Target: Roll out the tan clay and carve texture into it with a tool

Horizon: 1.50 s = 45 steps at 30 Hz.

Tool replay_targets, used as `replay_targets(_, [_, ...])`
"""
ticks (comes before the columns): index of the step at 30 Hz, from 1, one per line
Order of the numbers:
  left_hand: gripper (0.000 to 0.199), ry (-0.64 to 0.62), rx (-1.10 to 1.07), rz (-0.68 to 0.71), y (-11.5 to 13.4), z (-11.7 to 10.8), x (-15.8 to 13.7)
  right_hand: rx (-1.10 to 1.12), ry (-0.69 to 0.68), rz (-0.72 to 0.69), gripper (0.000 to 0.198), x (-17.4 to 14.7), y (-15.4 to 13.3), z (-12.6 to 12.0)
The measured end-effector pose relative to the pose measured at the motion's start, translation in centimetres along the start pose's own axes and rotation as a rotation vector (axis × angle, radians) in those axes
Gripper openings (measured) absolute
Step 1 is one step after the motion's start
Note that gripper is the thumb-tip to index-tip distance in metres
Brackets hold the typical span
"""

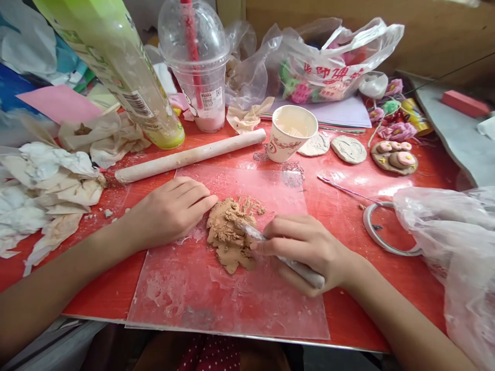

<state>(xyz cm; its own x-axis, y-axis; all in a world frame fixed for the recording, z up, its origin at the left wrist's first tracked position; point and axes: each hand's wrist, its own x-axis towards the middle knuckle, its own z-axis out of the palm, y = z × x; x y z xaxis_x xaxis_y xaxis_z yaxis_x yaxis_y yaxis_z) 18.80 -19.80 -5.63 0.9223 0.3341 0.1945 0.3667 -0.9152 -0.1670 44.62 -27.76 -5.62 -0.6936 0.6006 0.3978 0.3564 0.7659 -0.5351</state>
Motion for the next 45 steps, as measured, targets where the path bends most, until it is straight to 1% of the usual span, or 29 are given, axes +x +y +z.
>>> replay_targets(3, [0.025, 0.0, 0.002, -0.003, 0.0, 0.0, 0.0, -0.116, -0.023, -0.08, 0.024, -0.3, -0.3, 0.1])
replay_targets(5, [0.024, -0.003, 0.001, -0.002, -0.1, 0.0, 0.0, -0.119, -0.007, -0.09, 0.021, -0.4, -0.8, -0.1])
replay_targets(7, [0.024, -0.006, 0.001, -0.004, -0.1, 0.0, 0.0, -0.019, 0.045, -0.015, 0.018, -0.4, -1.1, -0.5])
replay_targets(9, [0.024, -0.009, -0.002, -0.006, -0.1, 0.1, 0.0, 0.133, 0.156, 0.124, 0.017, -0.5, -1.1, -1.0])
replay_targets(10, [0.024, -0.01, -0.005, -0.007, -0.1, 0.1, 0.0, 0.178, 0.234, 0.2, 0.016, -0.6, -0.9, -1.2])
replay_targets(11, [0.023, -0.01, -0.006, -0.008, -0.1, 0.1, 0.0, 0.183, 0.325, 0.262, 0.015, -0.7, -0.6, -1.4])
replay_targets(12, [0.023, -0.01, -0.008, -0.008, -0.1, 0.1, 0.0, 0.141, 0.401, 0.318, 0.014, -0.8, -0.3, -1.5])
replay_targets(13, [0.023, -0.011, -0.009, -0.008, 0.0, 0.1, 0.0, 0.052, 0.446, 0.354, 0.014, -0.8, 0.0, -1.5])
replay_targets(14, [0.023, -0.012, -0.01, -0.009, 0.0, 0.1, 0.0, -0.06, 0.464, 0.355, 0.014, -0.9, 0.3, -1.4])
replay_targets(15, [0.023, -0.011, -0.01, -0.008, 0.0, 0.1, 0.0, -0.165, 0.444, 0.314, 0.016, -0.8, 0.5, -1.3])
replay_targets(17, [0.024, -0.007, -0.004, -0.004, 0.0, 0.0, 0.0, -0.297, 0.336, 0.159, 0.018, -0.7, 0.4, -0.9])
replay_targets(19, [0.026, 0.0, 0.005, 0.001, 0.0, 0.0, 0.0, -0.322, 0.229, 0.014, 0.018, -0.5, 0.1, -0.4])
replay_targets(20, [0.026, 0.002, 0.008, 0.003, 0.0, 0.0, 0.0, -0.308, 0.186, -0.015, 0.017, -0.5, -0.1, -0.2])
replay_targets(22, [0.027, 0.005, 0.009, 0.004, 0.0, 0.0, 0.0, -0.268, 0.163, -0.03, 0.014, -0.4, -0.5, 0.1])
replay_targets(24, [0.026, 0.007, 0.008, 0.005, 0.0, 0.0, 0.0, -0.207, 0.191, -0.02, 0.013, -0.4, -0.6, 0.4])
replay_targets(29, [0.023, 0.005, 0.008, 0.007, -0.1, 0.0, 0.0, -0.077, 0.277, 0.143, 0.014, -0.5, -0.8, 0.8])
replay_targets(31, [0.023, -0.001, 0.008, 0.005, -0.1, 0.0, 0.0, -0.065, 0.294, 0.179, 0.014, -0.5, -1.0, 0.9])
replay_targets(33, [0.023, -0.004, 0.007, 0.004, -0.1, 0.1, 0.1, -0.082, 0.296, 0.165, 0.016, -0.5, -1.2, 1.1])
replay_targets(35, [0.023, -0.003, 0.003, 0.005, -0.1, 0.2, 0.1, -0.112, 0.26, 0.121, 0.018, -0.5, -1.3, 1.4])
replay_targets(38, [0.023, -0.003, -0.005, -0.006, 0.0, 0.2, 0.0, -0.13, 0.157, 0.058, 0.022, -0.3, -1.2, 1.7])
replay_targets(41, [0.023, -0.008, -0.013, -0.015, 0.0, 0.1, -0.1, -0.142, 0.042, 0.014, 0.018, 0.1, -1.1, 1.5])
replay_targets(43, [0.023, -0.013, -0.018, -0.017, 0.0, 0.1, -0.1, -0.151, 0.052, -0.002, 0.015, 0.3, -1.1, 1.2])
replay_targets(45, [0.023, -0.017, -0.019, -0.017, 0.0, 0.2, -0.1, -0.162, 0.14, 0.007, 0.016, 0.4, -1.2, 0.9])
